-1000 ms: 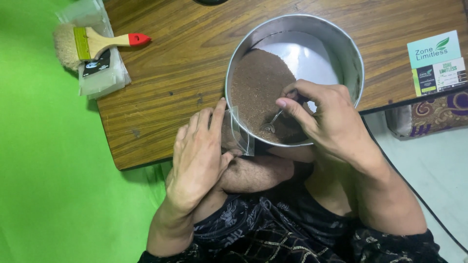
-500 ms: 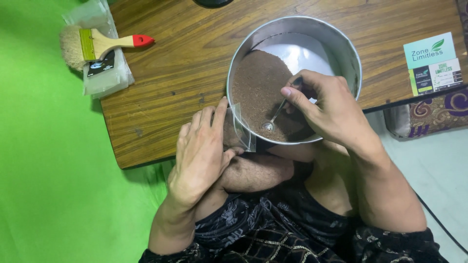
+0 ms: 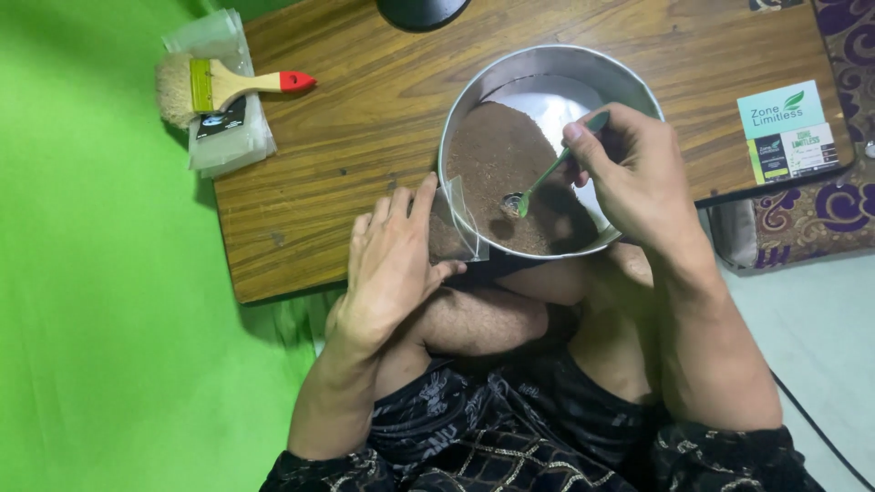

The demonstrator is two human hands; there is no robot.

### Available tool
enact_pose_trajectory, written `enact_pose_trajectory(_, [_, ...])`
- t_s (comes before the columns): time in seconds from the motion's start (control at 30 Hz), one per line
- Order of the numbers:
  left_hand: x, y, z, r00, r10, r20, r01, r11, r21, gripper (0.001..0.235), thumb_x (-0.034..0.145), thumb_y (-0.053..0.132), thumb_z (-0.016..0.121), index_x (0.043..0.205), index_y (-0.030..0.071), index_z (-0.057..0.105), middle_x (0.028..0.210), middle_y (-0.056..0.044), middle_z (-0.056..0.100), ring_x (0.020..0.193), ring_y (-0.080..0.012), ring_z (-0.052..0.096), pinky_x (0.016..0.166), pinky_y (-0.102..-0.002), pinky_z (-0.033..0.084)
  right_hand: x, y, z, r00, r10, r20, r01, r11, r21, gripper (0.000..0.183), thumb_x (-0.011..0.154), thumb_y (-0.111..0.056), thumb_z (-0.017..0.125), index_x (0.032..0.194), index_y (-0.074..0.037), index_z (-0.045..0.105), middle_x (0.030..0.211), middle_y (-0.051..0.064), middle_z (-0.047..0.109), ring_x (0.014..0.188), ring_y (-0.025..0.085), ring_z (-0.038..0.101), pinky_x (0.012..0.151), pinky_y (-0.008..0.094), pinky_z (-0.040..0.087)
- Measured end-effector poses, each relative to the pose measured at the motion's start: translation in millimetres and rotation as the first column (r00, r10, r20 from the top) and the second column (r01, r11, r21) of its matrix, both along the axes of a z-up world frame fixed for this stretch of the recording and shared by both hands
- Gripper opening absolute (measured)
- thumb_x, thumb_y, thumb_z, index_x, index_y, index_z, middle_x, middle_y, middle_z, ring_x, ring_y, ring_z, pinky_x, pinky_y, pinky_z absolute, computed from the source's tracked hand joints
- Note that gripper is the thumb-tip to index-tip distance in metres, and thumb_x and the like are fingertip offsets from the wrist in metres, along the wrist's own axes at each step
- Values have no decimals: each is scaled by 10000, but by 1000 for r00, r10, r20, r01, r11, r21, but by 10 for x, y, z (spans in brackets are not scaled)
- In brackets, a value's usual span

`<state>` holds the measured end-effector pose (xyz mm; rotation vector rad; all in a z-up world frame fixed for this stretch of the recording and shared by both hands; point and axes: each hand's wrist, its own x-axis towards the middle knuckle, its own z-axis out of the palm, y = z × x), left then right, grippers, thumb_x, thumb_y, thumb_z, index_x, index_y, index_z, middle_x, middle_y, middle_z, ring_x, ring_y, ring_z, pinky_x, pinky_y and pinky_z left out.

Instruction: The person scoops brown powder from a metal bowl into a small plastic bag using a spoon. They then shake the bowl to level the remaining powder.

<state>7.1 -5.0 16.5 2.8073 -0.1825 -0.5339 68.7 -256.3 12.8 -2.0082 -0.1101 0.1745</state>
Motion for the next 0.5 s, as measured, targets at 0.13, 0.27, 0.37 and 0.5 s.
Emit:
enact_pose_trajectory(0.13, [14,-1,-16,1000,12,12,-12,1000,-1,1071,703,396,930,1542,85,340,1263,-183,567,1188,-354,573,992,-557,448,-3,-24,-63,997,-66,51,59,989,132,205,1146,-164,612,1045,-9,699,735,104,673,690,187,688,739,319,562])
enact_pose_trajectory(0.27, [25,12,-66,999,28,20,-28,1000,2,1079,695,418,933,1543,100,347,1265,-178,574,1185,-343,581,990,-552,454,-30,32,-54,988,-140,60,119,955,273,187,1145,-98,585,1029,22,668,773,130,682,715,196,718,721,303,607])
enact_pose_trajectory(0.37, [40,0,16,999,32,5,-32,999,-28,1052,713,392,929,1538,79,356,1273,-199,571,1174,-355,579,985,-556,455,-102,92,-63,981,-159,112,119,946,300,172,1138,-68,583,1033,38,667,782,146,678,728,199,704,726,310,603])
enact_pose_trajectory(0.5, [40,-10,50,999,40,2,-40,999,-33,1051,715,373,932,1542,80,353,1266,-199,577,1172,-355,583,984,-556,457,-278,327,112,969,-86,233,24,967,253,129,1111,-65,623,1055,38,678,778,147,693,746,204,691,766,352,575])
